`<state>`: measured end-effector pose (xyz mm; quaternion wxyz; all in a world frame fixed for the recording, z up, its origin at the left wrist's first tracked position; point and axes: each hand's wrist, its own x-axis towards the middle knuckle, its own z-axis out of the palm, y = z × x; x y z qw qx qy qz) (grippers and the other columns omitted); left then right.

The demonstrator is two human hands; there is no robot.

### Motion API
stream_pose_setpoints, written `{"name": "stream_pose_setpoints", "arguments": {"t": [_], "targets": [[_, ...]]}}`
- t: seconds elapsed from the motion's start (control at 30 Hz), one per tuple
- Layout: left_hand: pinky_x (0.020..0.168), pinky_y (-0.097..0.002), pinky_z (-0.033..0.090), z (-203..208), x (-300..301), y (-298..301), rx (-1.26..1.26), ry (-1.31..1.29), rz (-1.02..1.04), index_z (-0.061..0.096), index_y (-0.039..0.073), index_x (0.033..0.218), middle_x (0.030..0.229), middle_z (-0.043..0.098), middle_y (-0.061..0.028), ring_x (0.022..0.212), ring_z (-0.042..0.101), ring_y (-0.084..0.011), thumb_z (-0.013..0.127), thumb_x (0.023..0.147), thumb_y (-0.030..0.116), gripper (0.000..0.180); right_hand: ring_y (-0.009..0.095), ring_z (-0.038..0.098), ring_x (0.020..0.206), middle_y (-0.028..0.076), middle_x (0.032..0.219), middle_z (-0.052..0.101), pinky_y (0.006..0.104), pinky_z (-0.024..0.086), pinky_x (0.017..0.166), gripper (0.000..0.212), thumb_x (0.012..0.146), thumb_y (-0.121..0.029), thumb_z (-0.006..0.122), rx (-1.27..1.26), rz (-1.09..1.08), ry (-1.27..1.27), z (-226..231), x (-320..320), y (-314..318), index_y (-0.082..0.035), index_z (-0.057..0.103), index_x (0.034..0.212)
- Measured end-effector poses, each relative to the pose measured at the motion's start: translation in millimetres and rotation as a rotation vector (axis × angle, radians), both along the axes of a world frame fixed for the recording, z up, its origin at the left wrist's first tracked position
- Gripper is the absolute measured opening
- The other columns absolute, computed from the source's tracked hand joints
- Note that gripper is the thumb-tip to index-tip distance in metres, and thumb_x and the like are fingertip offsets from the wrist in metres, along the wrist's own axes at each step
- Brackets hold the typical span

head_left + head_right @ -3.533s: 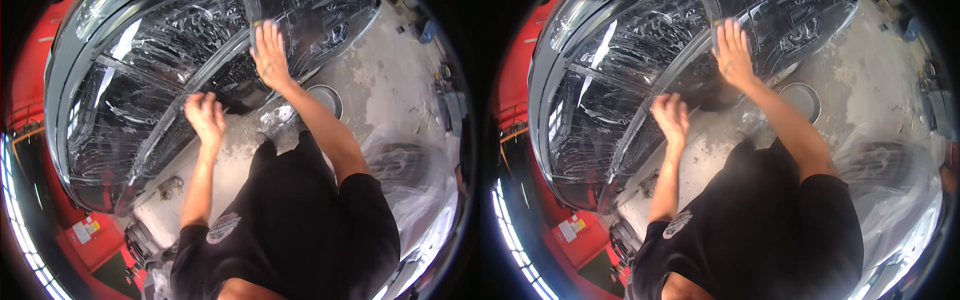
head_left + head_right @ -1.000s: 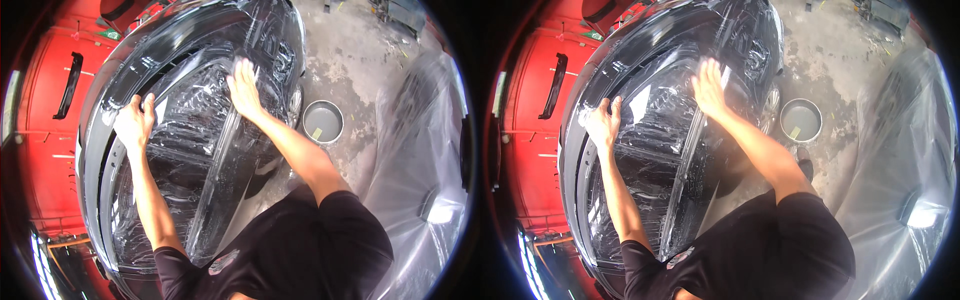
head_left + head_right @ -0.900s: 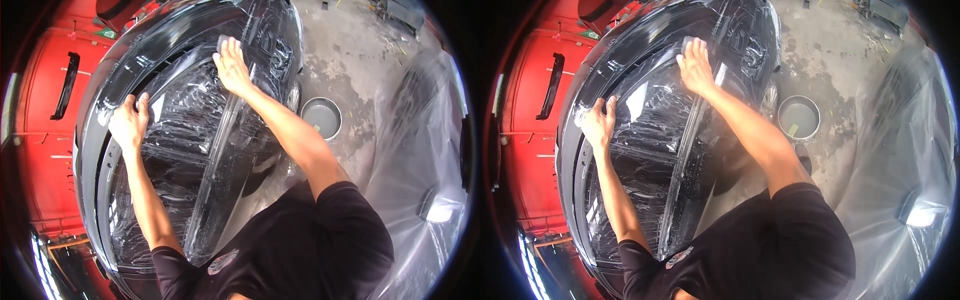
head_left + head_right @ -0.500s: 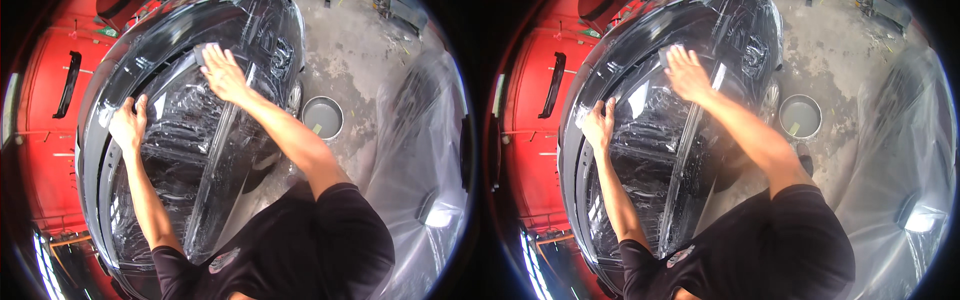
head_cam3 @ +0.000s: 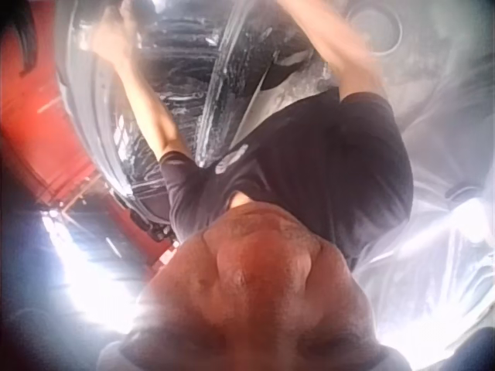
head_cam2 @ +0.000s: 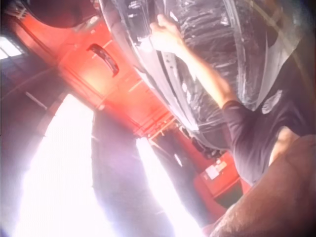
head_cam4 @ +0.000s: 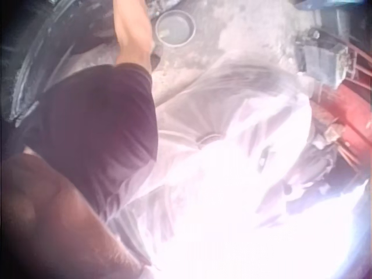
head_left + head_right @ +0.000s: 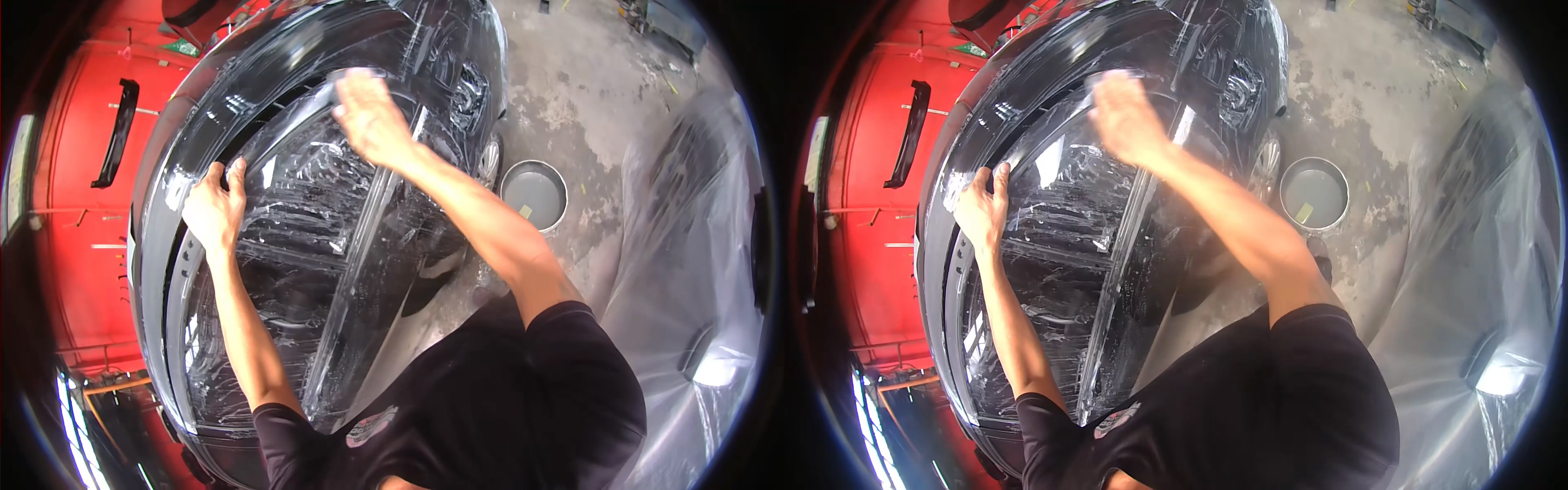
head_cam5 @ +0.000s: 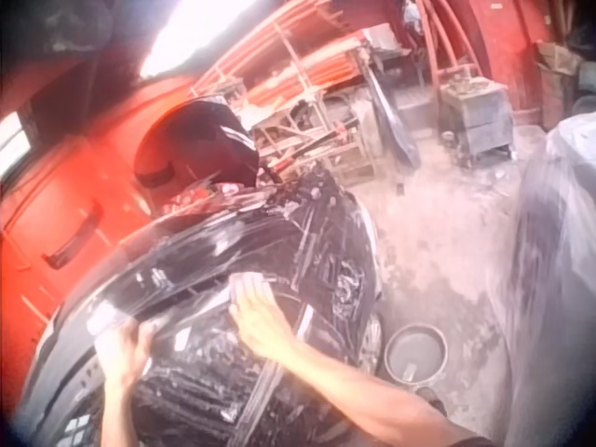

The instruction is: The person applies a clear protective film to the rear window of a black car. They use a squeegee to smooth the film and remove bubbles, frequently dipping the tool into a bucket of soapy water. The person also uses a purple cloth to wipe the surface and a yellow knife to trim the film edges.

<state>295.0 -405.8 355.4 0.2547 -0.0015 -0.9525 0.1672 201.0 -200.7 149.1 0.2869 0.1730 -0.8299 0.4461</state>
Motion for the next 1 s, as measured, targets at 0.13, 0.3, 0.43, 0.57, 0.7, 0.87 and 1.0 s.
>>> {"name": "stream_pose_setpoints", "arguments": {"t": [0.13, 0.3, 0.43, 0.57, 0.7, 0.87, 1.0], "targets": [[0.074, -0.0525, 0.055, -1.8, 6.8, -8.6, -0.045, -0.014, 0.036, 0.076, 0.007, 0.101, 0.081, 0.074, -0.0232, 0.081, 0.074, -0.045, 0.062, 0.102, 0.061, 0.057, 0.04, 0.025, 0.163, 0.03, 0.172, 0.03, 0.0546, 0.016, 0.134, 0.064, 0.116, -0.035, 0.036, 0.033, 0.041, 0.008, -16.4, -1.9, 8.3, 0.009, 0.034, 0.162], [0.075, -0.0537, 0.054, -1.1, -6.5, 0.8, -0.006, 0.006, -0.001, 0.077, 0.006, 0.1, 0.081, 0.073, -0.0252, 0.082, 0.073, -0.0464, 0.061, 0.102, 0.064, 0.06, 0.042, 0.029, 0.161, 0.03, 0.17, 0.034, 0.055, 0.019, 0.134, 0.063, 0.116, -0.036, 0.035, -0.086, -0.115, -0.007, -38.8, -28.5, 34.4, 0.009, 0.038, 0.161], [0.076, -0.0534, 0.056, -1.2, 4.4, -3.7, 0.001, -0.031, 0.062, 0.078, 0.006, 0.103, 0.082, 0.073, -0.0259, 0.082, 0.074, -0.0461, 0.061, 0.102, 0.065, 0.061, 0.044, 0.033, 0.158, 0.032, 0.165, 0.039, 0.0537, 0.021, 0.133, 0.061, 0.113, -0.033, 0.048, -0.136, 0.055, 0.16, 24.5, -29.6, -17.0, 0.009, 0.042, 0.157], [0.076, -0.052, 0.056, -0.1, 0.3, -0.1, -0.027, -0.01, 0.037, 0.078, 0.005, 0.102, 0.081, 0.073, -0.0258, 0.081, 0.074, -0.0446, 0.061, 0.102, 0.065, 0.062, 0.041, 0.024, 0.163, 0.029, 0.172, 0.029, 0.0526, 0.018, 0.134, 0.064, 0.116, -0.034, 0.042, -0.086, -0.067, 0.04, -30.2, -19.3, 17.0, 0.008, 0.033, 0.163], [0.075, -0.052, 0.056, 5.4, -2.1, 9.3, 0.001, -0.074, 0.124, 0.078, 0.004, 0.103, 0.082, 0.073, -0.0253, 0.082, 0.074, -0.0448, 0.062, 0.102, 0.066, 0.064, 0.043, 0.024, 0.162, 0.032, 0.171, 0.03, 0.052, 0.016, 0.134, 0.062, 0.115, -0.034, 0.044, -0.181, -0.131, -0.024, -12.8, -27.3, 11.4, 0.006, 0.038, 0.162], [0.076, -0.0515, 0.055, -1.0, 1.0, 1.2, -0.003, -0.021, 0.064, 0.078, 0.003, 0.102, 0.082, 0.074, -0.0252, 0.082, 0.074, -0.0447, 0.062, 0.102, 0.065, 0.064, 0.04, 0.026, 0.163, 0.031, 0.172, 0.028, 0.0534, 0.014, 0.135, 0.062, 0.114, -0.03, 0.041, -0.037, 0.071, 0.13, 16.9, 14.6, -39.8, 0.007, 0.034, 0.163], [0.067, -0.0514, 0.054, 0.9, -0.2, 1.6, -0.007, 0.023, -0.013, 0.073, 0.007, 0.091, 0.073, 0.071, -0.0198, 0.072, 0.072, -0.0435, 0.064, 0.102, 0.06, 0.055, 0.042, 0.032, 0.16, 0.031, 0.164, 0.042, 0.0569, 0.019, 0.132, 0.058, 0.112, -0.025, 0.043, -0.04, -0.12, 0.023, -6.0, -26.5, 32.9, 0.007, 0.039, 0.159]]}}
